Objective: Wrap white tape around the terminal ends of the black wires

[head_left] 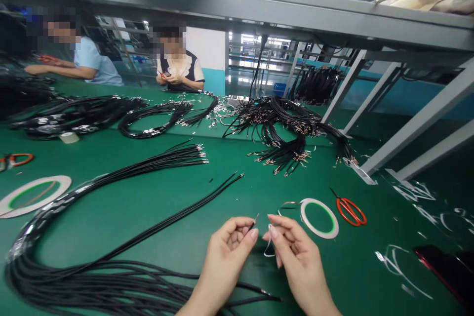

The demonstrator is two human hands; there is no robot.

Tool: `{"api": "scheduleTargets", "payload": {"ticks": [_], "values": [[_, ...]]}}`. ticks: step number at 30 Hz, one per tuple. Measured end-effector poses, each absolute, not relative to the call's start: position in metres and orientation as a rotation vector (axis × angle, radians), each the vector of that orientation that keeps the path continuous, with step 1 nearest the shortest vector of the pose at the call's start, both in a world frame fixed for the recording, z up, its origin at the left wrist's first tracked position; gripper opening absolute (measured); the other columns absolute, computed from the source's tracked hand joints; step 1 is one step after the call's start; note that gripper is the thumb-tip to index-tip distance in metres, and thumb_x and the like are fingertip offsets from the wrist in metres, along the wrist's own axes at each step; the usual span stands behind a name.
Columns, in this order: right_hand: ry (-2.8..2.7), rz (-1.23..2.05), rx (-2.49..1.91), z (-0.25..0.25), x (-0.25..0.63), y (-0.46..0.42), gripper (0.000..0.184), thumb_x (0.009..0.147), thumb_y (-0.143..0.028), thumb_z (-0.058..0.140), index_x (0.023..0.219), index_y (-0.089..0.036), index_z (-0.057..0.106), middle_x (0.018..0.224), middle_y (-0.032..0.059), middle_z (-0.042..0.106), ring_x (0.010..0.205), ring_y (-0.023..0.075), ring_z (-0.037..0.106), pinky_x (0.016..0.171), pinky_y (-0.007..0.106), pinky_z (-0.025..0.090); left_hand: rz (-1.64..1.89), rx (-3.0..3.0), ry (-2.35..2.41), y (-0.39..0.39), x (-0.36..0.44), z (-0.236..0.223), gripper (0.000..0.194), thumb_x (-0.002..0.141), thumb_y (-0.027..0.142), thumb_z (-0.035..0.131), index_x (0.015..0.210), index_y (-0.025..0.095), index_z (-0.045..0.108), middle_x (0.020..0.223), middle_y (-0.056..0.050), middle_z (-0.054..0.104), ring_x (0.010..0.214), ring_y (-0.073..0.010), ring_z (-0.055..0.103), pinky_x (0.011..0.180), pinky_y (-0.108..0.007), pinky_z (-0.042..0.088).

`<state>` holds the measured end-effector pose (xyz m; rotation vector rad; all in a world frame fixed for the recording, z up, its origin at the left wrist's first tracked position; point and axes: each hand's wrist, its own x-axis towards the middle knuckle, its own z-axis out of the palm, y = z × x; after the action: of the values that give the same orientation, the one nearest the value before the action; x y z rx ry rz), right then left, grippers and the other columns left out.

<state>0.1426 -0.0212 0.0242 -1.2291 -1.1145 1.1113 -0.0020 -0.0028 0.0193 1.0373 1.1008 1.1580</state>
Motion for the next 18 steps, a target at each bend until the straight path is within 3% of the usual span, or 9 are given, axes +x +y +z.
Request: {"api": "scheduleTargets", "payload": {"ticks": [3,9,14,18], "values": [[-1.140,1.144,-1.176,0.020,0.136,-0.025,0.031,0.083,-0.042,0.062,0.106,-0.021,0.064,0.073,0.0035,0.064,0.050,0.0124,0.047,0.045,0.024,0.040,1.122,1.002,1.049,-0.002,-0.001,0.020,0.030,0.068,0.035,0.076,0.087,0.014,0.067,0.072,-0.004,0.066,0.068,-0.0155,0.061,0.066,-0.026,0.050],[-1.180,1.166,-1.154,0.016,0.130,-0.028,0.036,0.083,-0.043,0.061,0.111,-0.021,0.065,0.065,0.0018,0.062,0.053,0.0153,0.054,0.055,0.028,0.049,1.110,1.158,1.074,-0.003,-0.001,0.017,0.025,0.074,0.036,0.070,0.084,0.013,0.073,0.077,-0.005,0.062,0.069,-0.0155,0.059,0.066,-0.026,0.048],[-1.193,1.193,-1.125,0.016,0.130,-0.028,0.034,0.083,-0.043,0.061,0.109,-0.022,0.066,0.080,0.0066,0.069,0.072,0.0205,0.064,0.072,0.033,0.052,1.099,1.114,1.047,-0.003,0.000,0.019,0.023,0.073,0.035,0.071,0.080,0.013,0.072,0.075,-0.004,0.061,0.065,-0.0145,0.058,0.062,-0.025,0.048],[-1.258,1.199,-1.131,0.016,0.134,-0.028,0.036,0.084,-0.044,0.059,0.111,-0.021,0.065,0.074,0.0066,0.070,0.068,0.0207,0.065,0.062,0.030,0.051,1.071,1.103,1.025,-0.004,0.000,0.020,0.020,0.075,0.033,0.070,0.075,0.013,0.070,0.070,-0.003,0.061,0.061,-0.0122,0.056,0.059,-0.023,0.046]]}}
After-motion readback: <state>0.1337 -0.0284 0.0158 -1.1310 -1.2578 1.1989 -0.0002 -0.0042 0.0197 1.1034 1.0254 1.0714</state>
